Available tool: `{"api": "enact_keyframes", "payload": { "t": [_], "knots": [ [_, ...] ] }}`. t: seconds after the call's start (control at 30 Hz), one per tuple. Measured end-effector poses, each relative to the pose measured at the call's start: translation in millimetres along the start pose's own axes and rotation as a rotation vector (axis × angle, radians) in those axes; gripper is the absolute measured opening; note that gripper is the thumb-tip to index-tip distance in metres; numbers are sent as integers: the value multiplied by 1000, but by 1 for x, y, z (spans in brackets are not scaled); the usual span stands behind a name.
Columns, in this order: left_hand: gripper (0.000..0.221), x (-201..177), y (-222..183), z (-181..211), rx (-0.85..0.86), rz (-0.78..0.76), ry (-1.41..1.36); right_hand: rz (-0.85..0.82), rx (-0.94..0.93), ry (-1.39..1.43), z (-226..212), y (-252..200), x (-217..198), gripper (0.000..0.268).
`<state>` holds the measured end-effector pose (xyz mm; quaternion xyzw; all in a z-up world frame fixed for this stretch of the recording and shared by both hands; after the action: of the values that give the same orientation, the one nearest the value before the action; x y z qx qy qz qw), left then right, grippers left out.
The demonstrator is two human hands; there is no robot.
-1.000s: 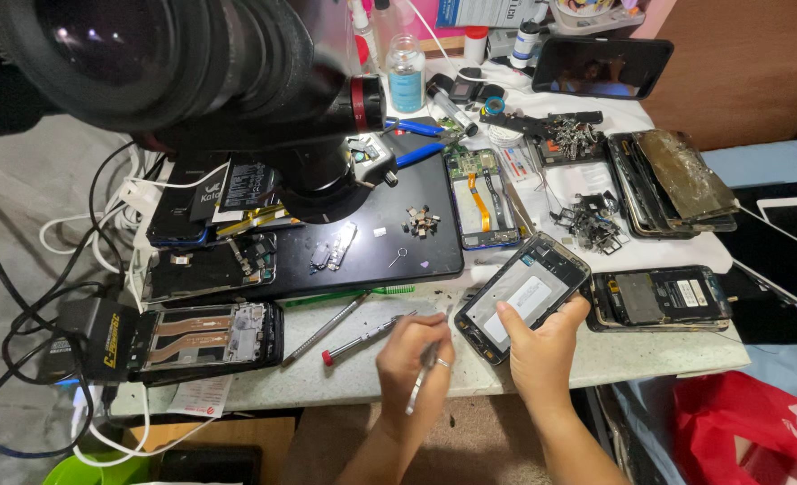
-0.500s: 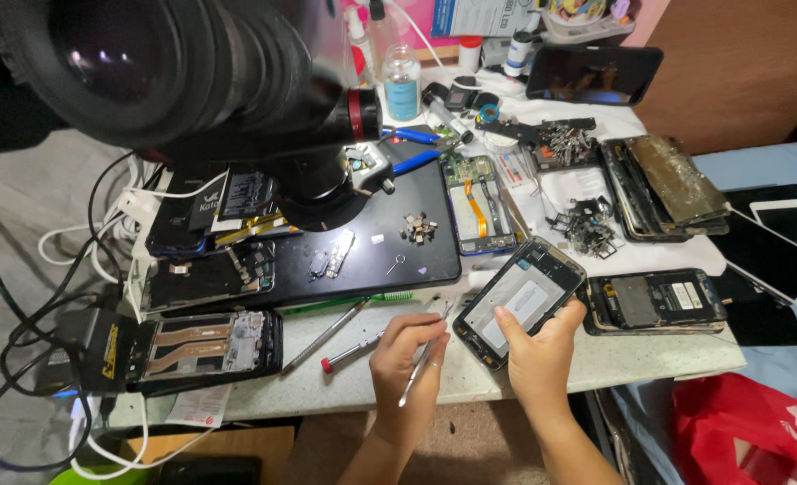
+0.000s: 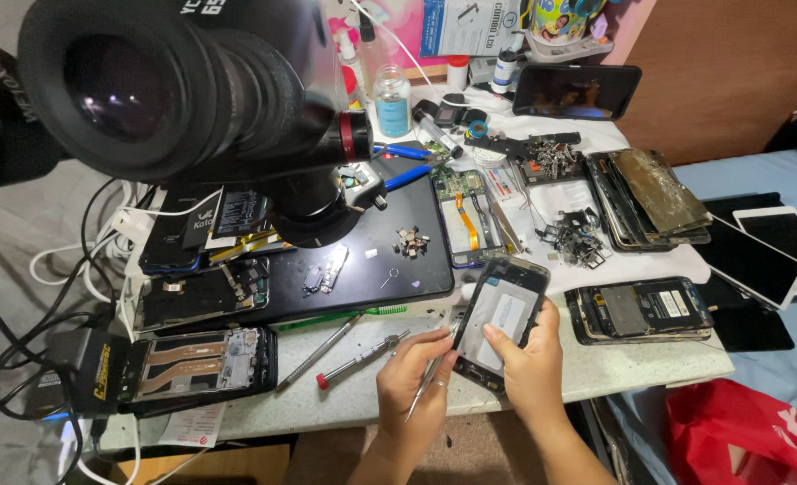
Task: The person uses a metal spudger to pry and separate the back cover of a disassembled smartphone. They repeatedly work along the edges and corners to loosen the casing, then switch to a small brush to clean dust from the interior. The phone remains open on the workbench throughout.
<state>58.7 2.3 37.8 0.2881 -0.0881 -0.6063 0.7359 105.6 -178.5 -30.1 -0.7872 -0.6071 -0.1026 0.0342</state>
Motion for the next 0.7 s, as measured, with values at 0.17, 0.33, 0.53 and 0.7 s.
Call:
{"api": "enact_keyframes", "payload": {
  "t": [0.17, 0.33, 0.53, 0.7],
  "knots": [
    [18, 1, 1, 4, 26, -37, 54, -28, 46, 40, -4, -1, 3, 66],
    [17, -3, 4, 10, 28, -35, 28, -65, 67, 41, -3, -2, 4, 64],
    [21, -10, 24, 20, 155, -10, 64, -143, 114, 42, -1, -4, 6, 65],
    [29, 2, 48, 30, 345, -160, 164, -161, 117, 68, -6, 0, 9, 70]
  ]
}}
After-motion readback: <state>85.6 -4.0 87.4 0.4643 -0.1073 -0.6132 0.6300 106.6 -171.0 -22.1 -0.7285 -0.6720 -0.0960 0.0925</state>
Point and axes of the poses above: each hand's wrist, its own y-axis towards the middle knuckle, its own x-axis out of the palm, z = x × y, the point moved 7 cm from there along y, towards the middle knuckle
